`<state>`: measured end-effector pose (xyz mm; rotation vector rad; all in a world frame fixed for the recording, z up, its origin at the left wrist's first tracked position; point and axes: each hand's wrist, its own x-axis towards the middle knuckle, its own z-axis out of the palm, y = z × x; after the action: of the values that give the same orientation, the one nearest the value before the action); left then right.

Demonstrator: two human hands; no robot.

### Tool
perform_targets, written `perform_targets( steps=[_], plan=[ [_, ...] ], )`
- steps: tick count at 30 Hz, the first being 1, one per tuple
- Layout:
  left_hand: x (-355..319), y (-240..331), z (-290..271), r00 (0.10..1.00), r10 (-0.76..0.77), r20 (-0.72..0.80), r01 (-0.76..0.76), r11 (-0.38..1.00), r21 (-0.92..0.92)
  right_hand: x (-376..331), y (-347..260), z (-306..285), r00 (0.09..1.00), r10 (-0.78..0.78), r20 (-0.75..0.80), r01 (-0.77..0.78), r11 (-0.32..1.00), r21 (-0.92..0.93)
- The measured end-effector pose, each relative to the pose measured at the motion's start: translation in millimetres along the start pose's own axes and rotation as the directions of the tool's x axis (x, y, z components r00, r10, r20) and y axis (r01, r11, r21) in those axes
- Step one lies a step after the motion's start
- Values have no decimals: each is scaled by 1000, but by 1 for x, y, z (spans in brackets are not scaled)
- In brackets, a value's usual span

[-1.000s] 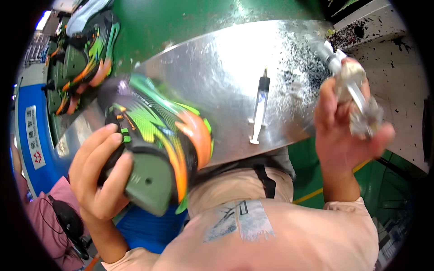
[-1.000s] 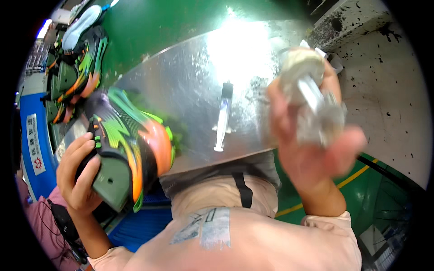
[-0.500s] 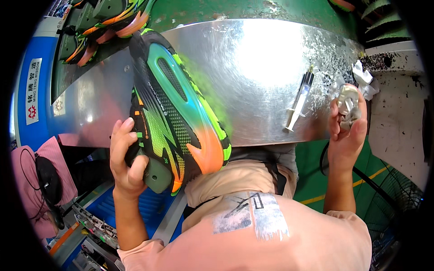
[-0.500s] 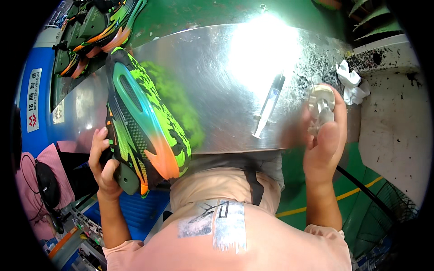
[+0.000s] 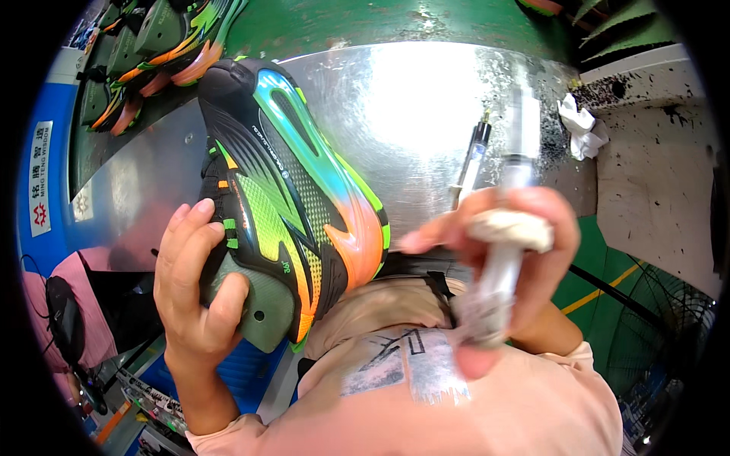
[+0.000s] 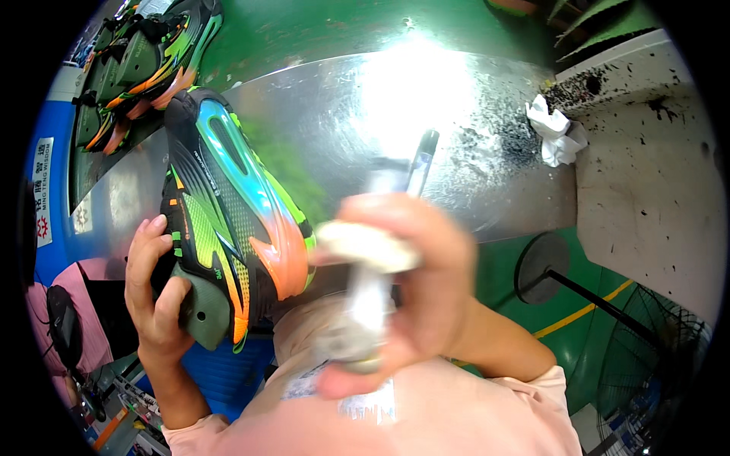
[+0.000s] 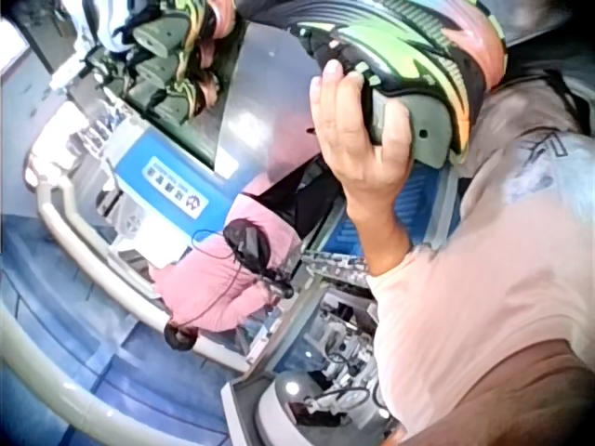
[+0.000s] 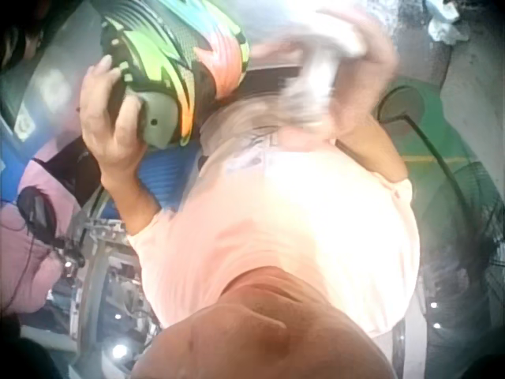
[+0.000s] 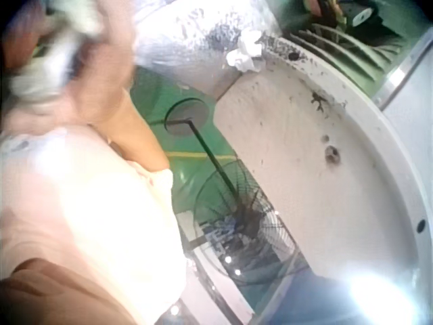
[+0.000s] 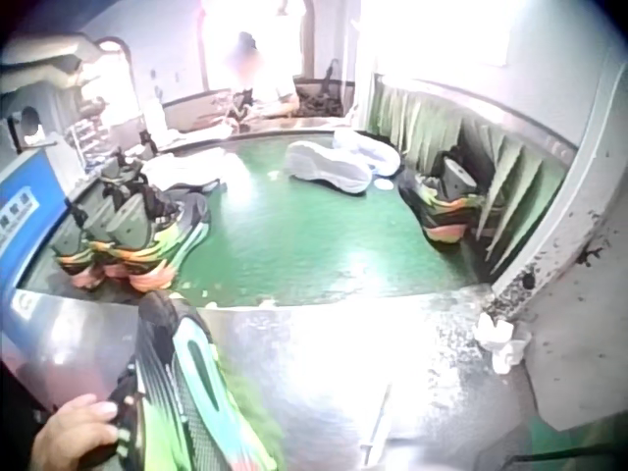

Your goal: The person applies adhesive to the seams and edges of an athletic shoe using a syringe.

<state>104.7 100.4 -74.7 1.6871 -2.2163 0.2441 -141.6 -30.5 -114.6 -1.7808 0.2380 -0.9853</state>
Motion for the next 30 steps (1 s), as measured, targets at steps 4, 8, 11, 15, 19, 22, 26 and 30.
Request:
perform_targets(
  steps=[4, 8, 11, 15, 19, 22, 26, 30],
  plan=[
    [12, 1, 4, 1000, 12, 5, -12, 1000, -17, 13, 17, 21, 991, -127, 35, 128, 991, -28],
    [13, 7, 3, 1000, 12, 5, -12, 1000, -8, 12, 24, 21, 992, -81, 100, 86, 995, -52],
    [12, 8, 1, 1000, 4, 5, -4, 1000, -9, 15, 18, 18, 994, -105, 27, 107, 987, -123],
    [5, 5, 12, 999, -6, -42, 4, 999, -42, 17, 26, 7, 913, 6, -408, -36, 997, -67],
    [-14, 5, 17, 995, -42, -96, 40, 999, -30, 25, 30, 13, 874, 262, -409, -264, 963, 54],
    [-28, 3, 23, 991, -67, -117, 66, 998, -12, 20, 19, 36, 867, 413, -280, -305, 883, 357],
    [-40, 2, 34, 982, -92, -163, 86, 995, -44, 13, 4, 36, 833, 504, -231, -347, 799, 491],
    [-55, 1, 47, 967, -98, -237, 86, 994, -60, 11, -7, 20, 779, 536, -325, -380, 817, 434]
  ],
)
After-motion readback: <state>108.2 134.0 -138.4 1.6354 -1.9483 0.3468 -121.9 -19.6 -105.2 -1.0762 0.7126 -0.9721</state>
